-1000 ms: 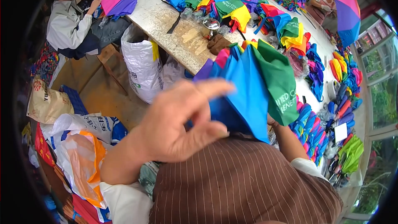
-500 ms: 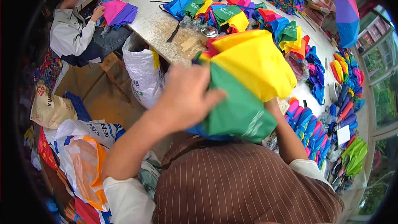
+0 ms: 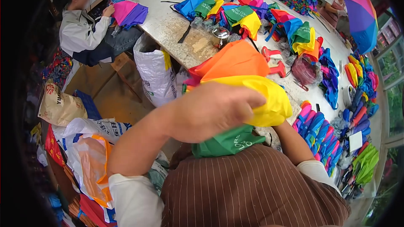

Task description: Folding and securing rainbow-colored umbrellas at a workstation.

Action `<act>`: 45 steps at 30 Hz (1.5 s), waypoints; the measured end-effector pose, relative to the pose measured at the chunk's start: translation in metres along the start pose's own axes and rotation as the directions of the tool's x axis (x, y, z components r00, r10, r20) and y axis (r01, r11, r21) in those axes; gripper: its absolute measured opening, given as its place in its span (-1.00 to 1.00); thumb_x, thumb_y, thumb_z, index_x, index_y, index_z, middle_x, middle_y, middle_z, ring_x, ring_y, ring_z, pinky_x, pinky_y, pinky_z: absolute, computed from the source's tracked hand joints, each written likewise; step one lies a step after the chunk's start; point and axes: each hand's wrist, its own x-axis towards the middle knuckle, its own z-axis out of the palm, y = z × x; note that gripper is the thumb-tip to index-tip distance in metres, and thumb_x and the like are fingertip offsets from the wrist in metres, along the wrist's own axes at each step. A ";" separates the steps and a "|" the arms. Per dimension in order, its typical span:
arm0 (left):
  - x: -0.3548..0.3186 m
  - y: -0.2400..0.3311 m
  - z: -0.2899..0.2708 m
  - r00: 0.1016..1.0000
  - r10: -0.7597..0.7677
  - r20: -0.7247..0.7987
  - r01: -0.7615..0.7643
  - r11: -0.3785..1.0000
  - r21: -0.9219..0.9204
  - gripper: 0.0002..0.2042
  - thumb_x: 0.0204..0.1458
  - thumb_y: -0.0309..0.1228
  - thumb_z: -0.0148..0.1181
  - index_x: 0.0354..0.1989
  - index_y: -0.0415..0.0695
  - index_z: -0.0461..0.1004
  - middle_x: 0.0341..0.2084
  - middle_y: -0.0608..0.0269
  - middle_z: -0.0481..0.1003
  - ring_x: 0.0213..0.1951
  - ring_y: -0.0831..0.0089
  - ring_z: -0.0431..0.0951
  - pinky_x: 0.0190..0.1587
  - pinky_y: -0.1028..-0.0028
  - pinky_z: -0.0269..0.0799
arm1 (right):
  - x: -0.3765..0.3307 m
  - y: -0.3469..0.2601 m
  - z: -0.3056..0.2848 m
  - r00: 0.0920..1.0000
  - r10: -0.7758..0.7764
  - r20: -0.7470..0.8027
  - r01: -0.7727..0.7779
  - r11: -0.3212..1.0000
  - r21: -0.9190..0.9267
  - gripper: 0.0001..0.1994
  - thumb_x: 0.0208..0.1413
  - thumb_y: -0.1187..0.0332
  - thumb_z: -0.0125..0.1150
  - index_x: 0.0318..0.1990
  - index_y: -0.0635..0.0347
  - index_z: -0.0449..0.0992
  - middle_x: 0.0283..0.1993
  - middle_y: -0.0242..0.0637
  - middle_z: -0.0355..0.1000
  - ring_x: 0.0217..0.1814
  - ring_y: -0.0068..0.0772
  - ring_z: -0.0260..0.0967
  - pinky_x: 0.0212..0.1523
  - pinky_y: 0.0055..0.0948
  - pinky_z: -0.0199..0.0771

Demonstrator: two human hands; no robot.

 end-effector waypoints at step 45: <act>-0.006 -0.047 -0.088 0.697 -0.271 -0.664 -0.004 0.924 -0.382 -0.32 0.09 0.06 0.00 0.22 -0.26 0.16 0.21 0.00 0.19 0.18 0.21 0.25 0.29 0.29 -0.09 | -0.037 0.040 -0.112 0.981 0.161 0.106 -0.137 0.194 0.971 -0.60 0.16 0.26 -0.03 0.13 0.20 0.29 -0.02 -0.20 0.38 -0.03 -0.29 0.33 0.07 -0.24 0.33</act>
